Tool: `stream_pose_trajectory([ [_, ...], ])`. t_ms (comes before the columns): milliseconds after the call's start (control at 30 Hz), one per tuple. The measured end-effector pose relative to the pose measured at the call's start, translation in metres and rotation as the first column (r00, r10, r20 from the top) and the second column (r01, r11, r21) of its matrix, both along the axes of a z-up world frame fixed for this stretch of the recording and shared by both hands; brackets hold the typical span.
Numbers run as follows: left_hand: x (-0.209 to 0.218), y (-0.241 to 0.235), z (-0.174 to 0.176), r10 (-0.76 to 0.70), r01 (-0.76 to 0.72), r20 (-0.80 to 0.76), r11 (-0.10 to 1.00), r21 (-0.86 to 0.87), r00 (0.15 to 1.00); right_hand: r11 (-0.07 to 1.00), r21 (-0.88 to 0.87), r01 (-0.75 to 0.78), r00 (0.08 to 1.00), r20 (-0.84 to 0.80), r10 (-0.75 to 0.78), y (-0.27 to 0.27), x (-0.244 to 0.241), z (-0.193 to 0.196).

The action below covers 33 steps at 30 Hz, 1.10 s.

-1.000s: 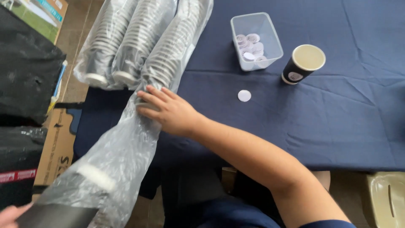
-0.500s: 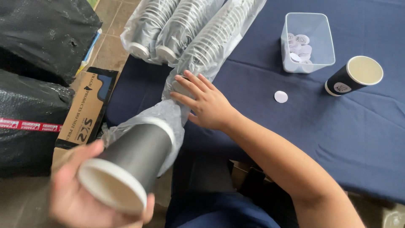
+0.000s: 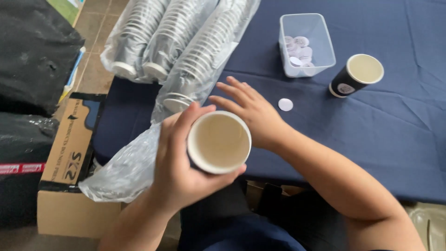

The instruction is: Labeling paper coffee cups by peeling and applying stickers to them one by one.

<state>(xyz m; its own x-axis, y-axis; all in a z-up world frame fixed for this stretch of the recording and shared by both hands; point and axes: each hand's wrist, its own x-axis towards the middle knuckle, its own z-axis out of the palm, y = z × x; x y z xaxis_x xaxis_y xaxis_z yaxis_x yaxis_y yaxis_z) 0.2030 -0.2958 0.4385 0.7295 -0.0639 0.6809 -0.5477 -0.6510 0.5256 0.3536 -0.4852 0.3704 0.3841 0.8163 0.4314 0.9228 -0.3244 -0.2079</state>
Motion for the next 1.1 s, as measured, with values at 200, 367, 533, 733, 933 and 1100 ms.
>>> stream_pose_trajectory([
  [200, 0.078, -0.039, -0.034, -0.128, 0.119, -0.109, 0.99, -0.081, 0.986, 0.927, 0.169, 0.335, 0.941, -0.016, -0.337, -0.074, 0.019, 0.009],
  [367, 0.145, -0.064, -0.059, -0.229, 0.206, -0.264, 0.972, -0.113, 0.937, 0.777, 0.191, 0.6, 0.793, -0.019, -0.608, -0.114, 0.062, 0.009],
  [533, 0.189, -0.076, -0.077, -0.326, 0.27, -0.38, 0.943, -0.194, 0.866, 0.652, -0.103, 0.751, 0.631, -0.176, -0.755, -0.121, 0.121, 0.011],
  [733, 0.194, -0.066, -0.096, -0.379, 0.245, -0.513, 0.919, -0.31, 0.771, 0.468, -0.524, 0.711, 0.413, -0.228, -0.882, -0.096, 0.163, 0.025],
  [933, 0.192, -0.064, -0.103, -0.425, 0.288, -0.478, 0.897, -0.335, 0.769, 0.249, -0.822, 0.512, 0.387, -0.038, -0.921, -0.086, 0.197, 0.012],
  [1100, 0.192, -0.067, -0.106, -0.461, 0.329, -0.461, 0.881, -0.34, 0.758, 0.204, -0.824, 0.529, 0.386, 0.02, -0.922, -0.085, 0.203, 0.0],
])
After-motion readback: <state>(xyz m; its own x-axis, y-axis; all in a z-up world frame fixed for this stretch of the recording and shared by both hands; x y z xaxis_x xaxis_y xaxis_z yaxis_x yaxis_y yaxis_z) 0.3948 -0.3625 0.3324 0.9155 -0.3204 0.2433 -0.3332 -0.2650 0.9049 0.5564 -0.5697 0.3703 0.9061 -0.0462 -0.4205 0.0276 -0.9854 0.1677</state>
